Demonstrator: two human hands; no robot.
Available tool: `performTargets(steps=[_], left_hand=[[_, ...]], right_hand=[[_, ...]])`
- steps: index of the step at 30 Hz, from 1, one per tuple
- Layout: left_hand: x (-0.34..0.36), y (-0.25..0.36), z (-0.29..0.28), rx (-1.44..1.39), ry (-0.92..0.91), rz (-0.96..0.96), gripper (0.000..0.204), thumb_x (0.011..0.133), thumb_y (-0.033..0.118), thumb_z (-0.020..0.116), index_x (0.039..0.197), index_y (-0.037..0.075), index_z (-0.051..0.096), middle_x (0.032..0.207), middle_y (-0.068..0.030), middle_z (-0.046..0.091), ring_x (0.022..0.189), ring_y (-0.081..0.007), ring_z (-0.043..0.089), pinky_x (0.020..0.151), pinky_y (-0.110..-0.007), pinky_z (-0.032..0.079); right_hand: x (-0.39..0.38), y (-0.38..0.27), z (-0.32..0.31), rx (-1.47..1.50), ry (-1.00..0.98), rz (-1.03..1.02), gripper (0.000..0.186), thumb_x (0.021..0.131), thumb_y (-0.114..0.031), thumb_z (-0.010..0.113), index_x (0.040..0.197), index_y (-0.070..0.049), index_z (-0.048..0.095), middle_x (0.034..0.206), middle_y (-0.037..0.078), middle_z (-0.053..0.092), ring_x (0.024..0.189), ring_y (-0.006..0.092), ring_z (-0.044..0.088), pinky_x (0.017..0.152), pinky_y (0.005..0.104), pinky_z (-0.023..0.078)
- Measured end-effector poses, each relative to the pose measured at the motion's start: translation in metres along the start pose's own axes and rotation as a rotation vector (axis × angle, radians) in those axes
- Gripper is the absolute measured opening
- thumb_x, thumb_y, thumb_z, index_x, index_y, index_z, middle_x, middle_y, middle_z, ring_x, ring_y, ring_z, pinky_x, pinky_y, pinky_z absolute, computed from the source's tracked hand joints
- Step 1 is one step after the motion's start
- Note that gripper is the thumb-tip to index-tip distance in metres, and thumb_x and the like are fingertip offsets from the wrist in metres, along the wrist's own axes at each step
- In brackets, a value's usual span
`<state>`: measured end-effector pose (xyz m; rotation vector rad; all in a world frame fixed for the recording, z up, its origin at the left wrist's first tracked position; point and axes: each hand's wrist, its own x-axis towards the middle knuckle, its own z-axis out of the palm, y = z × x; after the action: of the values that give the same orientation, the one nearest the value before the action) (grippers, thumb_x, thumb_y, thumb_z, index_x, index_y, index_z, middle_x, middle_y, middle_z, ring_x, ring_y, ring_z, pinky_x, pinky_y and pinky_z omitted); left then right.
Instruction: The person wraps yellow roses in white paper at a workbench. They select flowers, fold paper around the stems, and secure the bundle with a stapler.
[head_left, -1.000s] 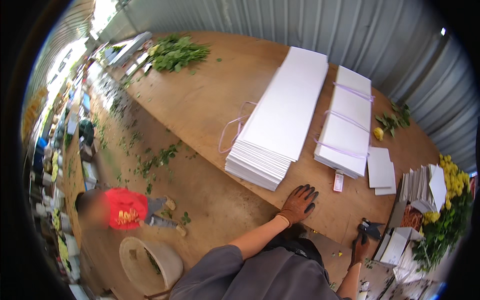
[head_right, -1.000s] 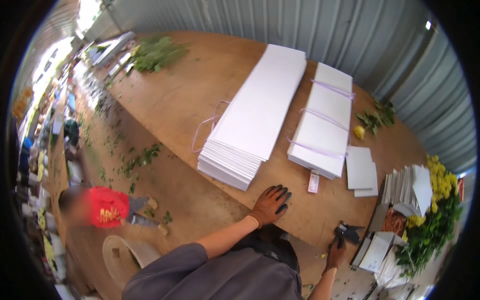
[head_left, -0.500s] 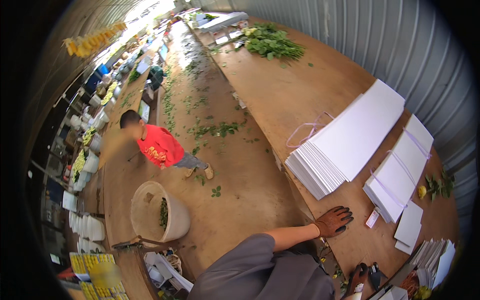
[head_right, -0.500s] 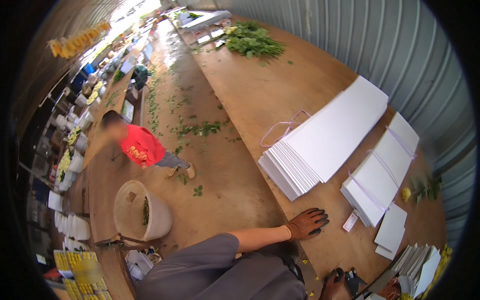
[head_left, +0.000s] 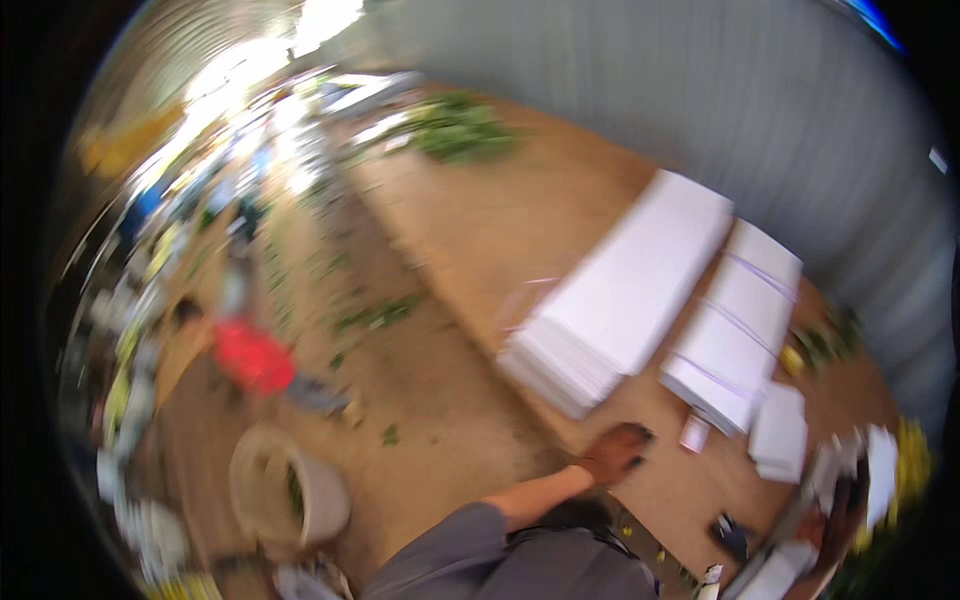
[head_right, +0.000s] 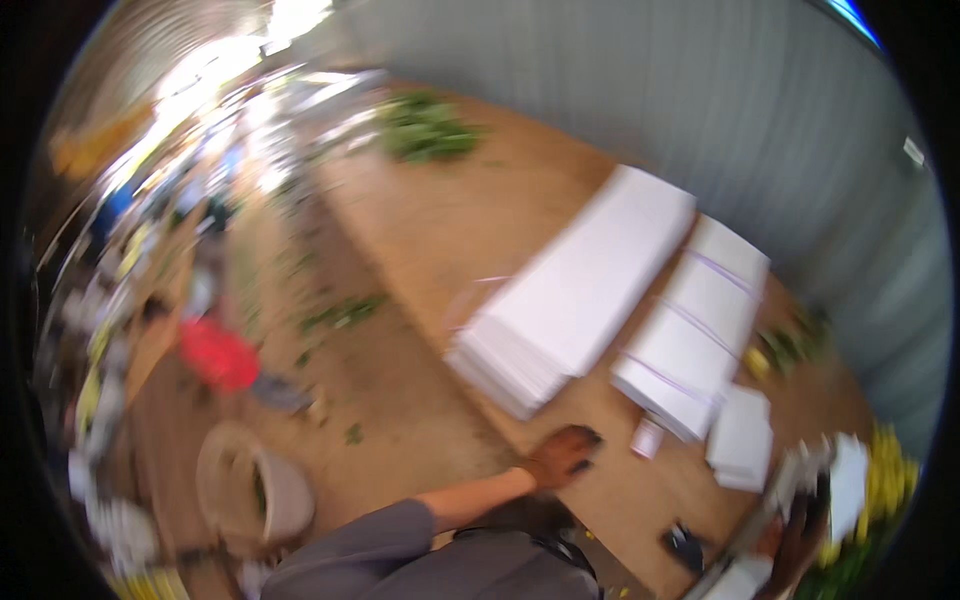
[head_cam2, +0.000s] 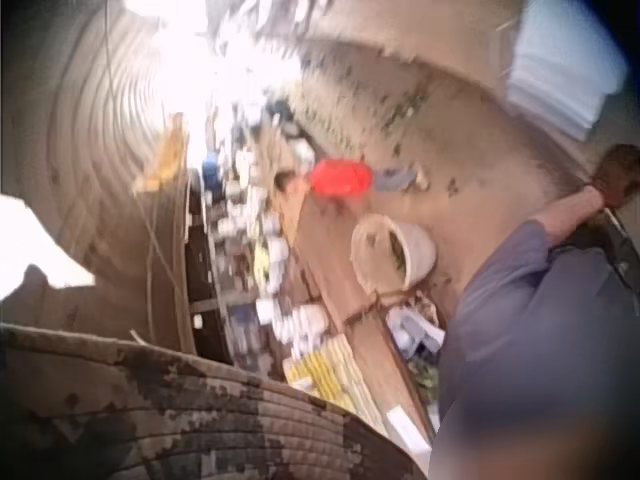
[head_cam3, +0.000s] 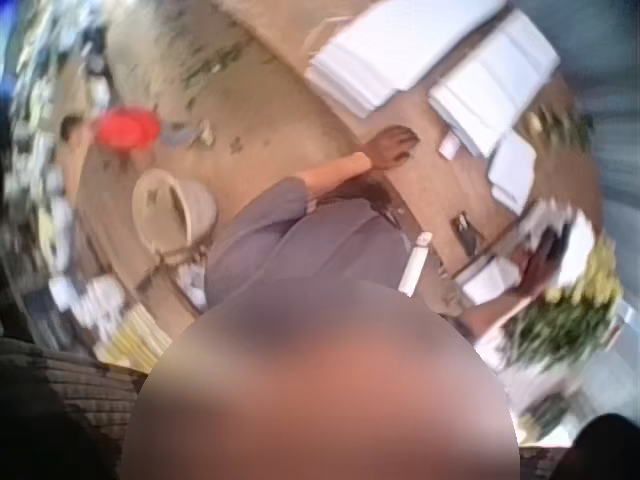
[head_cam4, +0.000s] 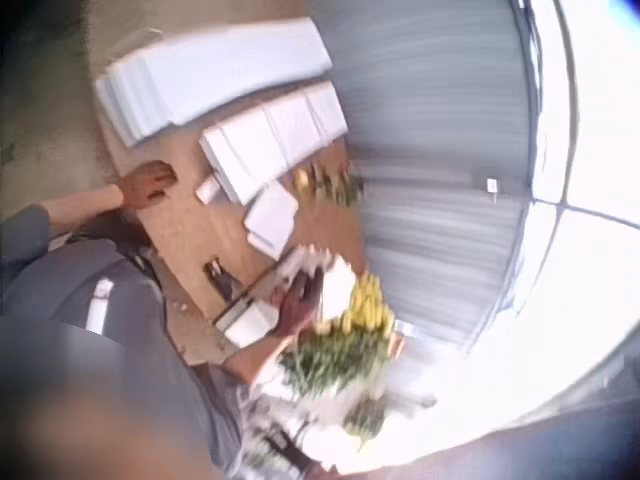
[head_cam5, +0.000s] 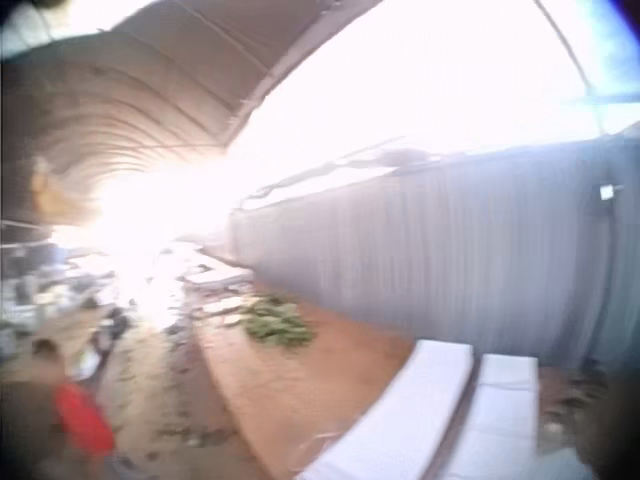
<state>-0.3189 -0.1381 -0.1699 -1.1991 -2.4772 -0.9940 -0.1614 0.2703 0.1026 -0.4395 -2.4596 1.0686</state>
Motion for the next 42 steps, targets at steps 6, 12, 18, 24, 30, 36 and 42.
performTargets(steps=[6,12,18,24,30,36,42], left_hand=[[0.018,0.010,-0.010,0.058,-0.104,-0.065,0.054,0.087,0.032,0.063,0.131,0.003,0.057,0.134,-0.0174,0.055,0.129,-0.0372,0.046,0.113,-0.050,0.032],[0.018,0.018,-0.005,0.126,-0.226,-0.042,0.057,0.089,0.032,0.060,0.138,0.005,0.053,0.139,-0.0188,0.052,0.132,-0.0383,0.043,0.114,-0.050,0.028],[0.010,0.016,-0.011,0.099,-0.286,-0.143,0.062,0.088,0.032,0.063,0.142,0.005,0.048,0.144,-0.0223,0.045,0.135,-0.0423,0.037,0.115,-0.052,0.027],[0.060,0.055,0.001,-0.102,-0.328,-0.104,0.072,0.090,0.038,0.064,0.147,0.004,0.039,0.148,-0.0278,0.036,0.138,-0.0463,0.030,0.115,-0.054,0.023],[0.113,0.071,0.047,0.075,-0.478,-0.010,0.073,0.088,0.042,0.066,0.147,0.008,0.041,0.150,-0.0276,0.034,0.138,-0.0469,0.030,0.113,-0.056,0.026],[0.092,0.114,0.086,0.100,-0.499,0.253,0.074,0.085,0.049,0.066,0.146,0.012,0.045,0.152,-0.0258,0.033,0.140,-0.0459,0.029,0.114,-0.055,0.026],[0.124,0.101,0.012,-0.160,-0.366,0.059,0.075,0.088,0.048,0.066,0.150,0.014,0.040,0.154,-0.0242,0.030,0.142,-0.0448,0.028,0.116,-0.050,0.027]], right_hand=[[0.054,0.033,-0.043,-0.547,0.251,-0.203,0.060,0.085,-0.018,0.070,0.138,0.000,0.048,0.138,0.024,0.050,0.131,0.0420,0.044,0.110,0.0443,0.037],[0.055,0.087,-0.078,-0.959,0.075,0.336,0.080,0.087,-0.055,0.060,0.151,-0.015,0.034,0.153,0.021,0.033,0.142,0.0403,0.030,0.113,0.0536,0.029],[0.017,0.113,-0.064,-1.038,0.070,0.320,0.073,0.087,-0.044,0.064,0.148,-0.013,0.039,0.150,0.016,0.039,0.139,0.0351,0.035,0.116,0.0564,0.023],[0.002,0.124,-0.072,-1.097,0.198,-0.026,0.042,0.088,-0.022,0.063,0.129,-0.019,0.058,0.130,0.007,0.058,0.125,0.0280,0.051,0.110,0.0542,0.032],[-0.013,0.058,-0.104,-0.543,0.670,-0.337,0.035,0.089,-0.006,0.058,0.124,-0.011,0.062,0.122,0.011,0.063,0.113,0.0298,0.059,0.100,0.0392,0.044],[-0.083,0.025,-0.054,0.797,0.894,0.040,0.043,0.100,-0.014,0.050,0.139,0.003,0.045,0.128,0.017,0.058,0.110,0.0280,0.060,0.093,0.0368,0.050],[-0.140,0.032,0.110,0.837,0.626,0.545,0.048,0.105,-0.034,0.047,0.136,0.002,0.046,0.120,0.011,0.061,0.102,0.0210,0.059,0.091,0.0329,0.048]])
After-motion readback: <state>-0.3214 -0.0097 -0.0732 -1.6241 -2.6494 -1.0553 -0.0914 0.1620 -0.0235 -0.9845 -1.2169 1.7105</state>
